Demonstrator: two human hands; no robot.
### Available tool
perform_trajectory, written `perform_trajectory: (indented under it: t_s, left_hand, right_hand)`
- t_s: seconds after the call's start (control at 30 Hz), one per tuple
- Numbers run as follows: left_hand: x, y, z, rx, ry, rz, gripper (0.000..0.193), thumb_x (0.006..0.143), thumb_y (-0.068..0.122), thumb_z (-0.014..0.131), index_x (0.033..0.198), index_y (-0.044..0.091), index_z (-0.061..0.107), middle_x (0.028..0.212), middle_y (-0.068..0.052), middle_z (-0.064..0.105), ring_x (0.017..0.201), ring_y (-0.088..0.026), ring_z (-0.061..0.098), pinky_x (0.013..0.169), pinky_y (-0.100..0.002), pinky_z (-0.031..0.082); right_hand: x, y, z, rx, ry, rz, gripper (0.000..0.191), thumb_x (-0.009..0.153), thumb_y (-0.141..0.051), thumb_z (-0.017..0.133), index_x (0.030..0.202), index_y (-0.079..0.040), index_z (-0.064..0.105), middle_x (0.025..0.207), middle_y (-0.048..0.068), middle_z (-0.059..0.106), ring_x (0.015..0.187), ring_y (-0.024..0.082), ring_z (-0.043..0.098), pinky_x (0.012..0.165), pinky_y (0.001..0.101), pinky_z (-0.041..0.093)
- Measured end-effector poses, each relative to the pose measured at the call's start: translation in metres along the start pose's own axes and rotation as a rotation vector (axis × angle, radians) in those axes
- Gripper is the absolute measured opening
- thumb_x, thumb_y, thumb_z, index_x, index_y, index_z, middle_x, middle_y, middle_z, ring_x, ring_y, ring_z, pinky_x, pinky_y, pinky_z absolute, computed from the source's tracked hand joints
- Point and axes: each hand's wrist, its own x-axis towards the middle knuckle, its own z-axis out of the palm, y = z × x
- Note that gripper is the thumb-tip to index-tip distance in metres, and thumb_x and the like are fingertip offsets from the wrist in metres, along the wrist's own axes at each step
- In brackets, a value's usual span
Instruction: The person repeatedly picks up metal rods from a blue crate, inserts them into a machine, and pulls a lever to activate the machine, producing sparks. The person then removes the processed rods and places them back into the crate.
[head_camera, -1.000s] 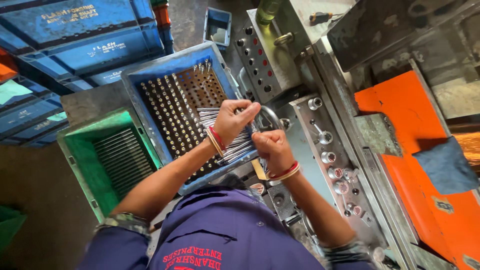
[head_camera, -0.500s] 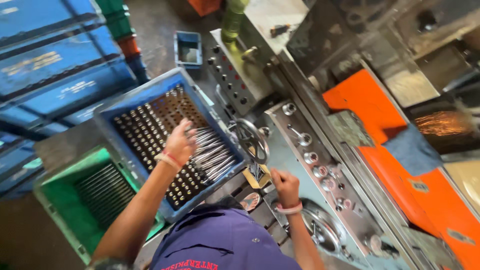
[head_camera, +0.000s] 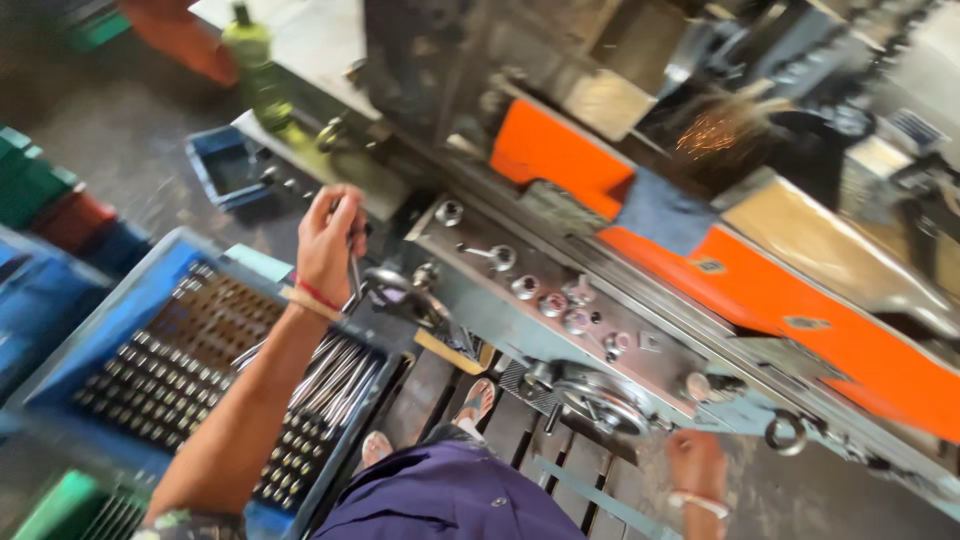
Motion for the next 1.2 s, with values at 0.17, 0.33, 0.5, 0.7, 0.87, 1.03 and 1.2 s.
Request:
perform_trajectory:
  t_s: [0.17,0.33,0.5,0.7,0.87,1.03,1.2]
  left_hand:
    - [0.035,0.061,0.167,-0.138,-0.389,0.063,0.011,0.106,0.018,0.065,0.109,0.008,0.064,0.082,0.003,0.053,0.067,-0.003,0.046,0.055,-0.02,0.036]
    - [0.072,0.064,0.319,-0.27,-0.593,-0.043,0.013,0.102,0.021,0.065,0.11,0.011,0.065,0.081,0.0,0.057,0.062,-0.007,0.046,0.052,-0.024,0.037]
    - [0.114,-0.006,0.454,-0.232,-0.608,-0.297,0.013,0.097,0.026,0.065,0.108,0.021,0.06,0.076,0.005,0.053,0.058,-0.007,0.045,0.048,-0.025,0.035]
    - [0.155,-0.145,0.546,-0.001,-0.559,-0.478,0.016,0.095,0.029,0.064,0.109,0.022,0.061,0.071,0.006,0.053,0.054,-0.009,0.048,0.043,-0.028,0.035]
    - [0.163,-0.218,0.573,0.248,-0.524,-0.41,0.021,0.097,0.03,0.067,0.102,0.011,0.062,0.067,0.0,0.056,0.049,-0.014,0.051,0.041,-0.033,0.035]
    - [0.16,-0.248,0.562,0.414,-0.641,-0.474,0.016,0.094,0.029,0.061,0.095,0.013,0.062,0.068,-0.003,0.058,0.048,-0.015,0.054,0.039,-0.036,0.039]
    - [0.15,-0.264,0.552,0.483,-0.733,-0.394,0.02,0.091,0.03,0.065,0.101,0.013,0.067,0.073,-0.002,0.065,0.053,-0.013,0.059,0.042,-0.032,0.044]
  right_hand:
    - [0.074,0.039,-0.113,-0.295,0.497,-0.102,0.018,0.089,-0.021,0.084,0.099,-0.011,0.073,0.086,0.01,0.07,0.076,0.03,0.068,0.071,0.043,0.054]
    - [0.15,0.08,-0.218,-0.428,0.804,-0.144,0.006,0.107,-0.007,0.063,0.101,-0.005,0.065,0.096,0.013,0.07,0.086,0.031,0.069,0.074,0.0417,0.052]
    - [0.23,0.123,-0.283,-0.283,0.769,-0.184,0.026,0.115,-0.009,0.042,0.112,0.0,0.066,0.105,0.02,0.072,0.092,0.036,0.069,0.078,0.0419,0.053]
    - [0.316,0.15,-0.316,-0.346,0.69,-0.011,0.043,0.119,-0.025,0.041,0.102,0.006,0.066,0.082,0.022,0.066,0.069,0.036,0.062,0.063,0.0439,0.048]
    - [0.348,0.151,-0.327,-0.516,0.592,0.158,0.058,0.119,-0.034,0.037,0.089,0.005,0.068,0.07,0.022,0.065,0.061,0.036,0.063,0.058,0.0443,0.047]
    - [0.348,0.128,-0.331,-0.612,0.596,0.168,0.067,0.119,-0.038,0.034,0.081,0.003,0.07,0.062,0.022,0.064,0.057,0.036,0.064,0.054,0.0442,0.046]
    - [0.354,0.142,-0.315,-0.417,0.677,0.007,0.044,0.118,-0.026,0.039,0.094,0.0,0.066,0.072,0.019,0.065,0.062,0.033,0.062,0.056,0.0404,0.045]
